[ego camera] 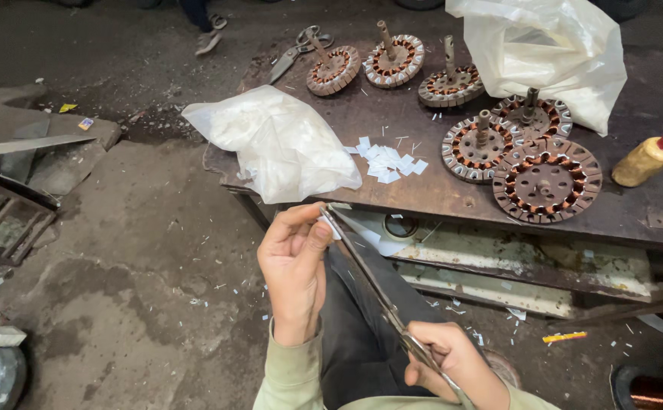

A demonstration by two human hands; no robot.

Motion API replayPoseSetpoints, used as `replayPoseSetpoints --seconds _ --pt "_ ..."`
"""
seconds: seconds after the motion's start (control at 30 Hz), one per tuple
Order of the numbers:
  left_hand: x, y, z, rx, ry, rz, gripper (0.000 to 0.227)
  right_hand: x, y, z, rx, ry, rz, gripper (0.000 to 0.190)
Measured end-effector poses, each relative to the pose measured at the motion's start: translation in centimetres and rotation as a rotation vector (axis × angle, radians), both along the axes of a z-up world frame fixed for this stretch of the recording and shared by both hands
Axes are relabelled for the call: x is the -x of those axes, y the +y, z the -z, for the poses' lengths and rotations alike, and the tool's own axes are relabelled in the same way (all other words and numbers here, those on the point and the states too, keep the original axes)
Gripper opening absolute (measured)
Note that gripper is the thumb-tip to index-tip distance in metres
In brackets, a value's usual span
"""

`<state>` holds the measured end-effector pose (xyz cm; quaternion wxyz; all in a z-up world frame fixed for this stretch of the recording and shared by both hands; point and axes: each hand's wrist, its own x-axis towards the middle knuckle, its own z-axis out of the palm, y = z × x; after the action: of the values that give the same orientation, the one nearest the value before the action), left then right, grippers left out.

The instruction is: The person cuts small white rectangular pieces from a plastic sheet using shears and inserts them into the slots of a circular copper-wound motor stator. The person repeats this process for multiple stators arranged on a workbench.

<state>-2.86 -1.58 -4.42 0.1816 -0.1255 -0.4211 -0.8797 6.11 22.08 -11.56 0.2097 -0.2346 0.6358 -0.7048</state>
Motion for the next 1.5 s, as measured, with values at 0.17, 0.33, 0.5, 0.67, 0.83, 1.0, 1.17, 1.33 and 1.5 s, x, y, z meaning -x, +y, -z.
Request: replayPoseSetpoints --seconds 0.17,0.33,0.5,0.67,0.83,1.0,1.17,1.33,1.5 --pt "0.0 0.4 0.1 0.086 -0.019 0.011 0.026 0.5 -0.1 1.9 -0.029 -0.587 0.134 0.01" --pt "0.6 -1.4 -0.3 0.061 -0.097 -0.279 0.02 2.4 -0.4 4.4 -0.221 -0.191 0.045 0.037" --pt "0.3 -4.8 0.4 0.185 -0.158 -0.475 0.023 6.8 0.5 6.8 -0.894 0.473 0.111 0.059" --pt "-0.3 -2.5 4.9 0.193 -0.303 -0.308 0.02 8.8 -0.7 12.0 -1.108 0.591 -0.05 0.055" --pt "0.7 -0.8 8.3 0.211 -0.428 -0.187 0.018 10.0 -0.9 12.2 -1.341 0.523 -0.292 0.036" --pt "0.8 1.1 8.8 0.267 -0.429 -0.082 0.018 11.0 -1.1 5.7 -0.483 0.443 0.226 0.028" --pt "0.7 4.1 7.6 0.261 -0.36 0.008 0.019 11.3 -1.4 1.1 -0.018 0.031 0.447 0.023" --pt "0.6 6.4 6.2 0.361 -0.318 0.002 0.017 11.0 -0.8 0.5 0.106 0.035 0.45 0.023" --pt "0.2 7.6 4.8 0.451 -0.241 0.016 0.015 10.2 0.1 -0.3 0.15 -0.069 0.548 0.022"
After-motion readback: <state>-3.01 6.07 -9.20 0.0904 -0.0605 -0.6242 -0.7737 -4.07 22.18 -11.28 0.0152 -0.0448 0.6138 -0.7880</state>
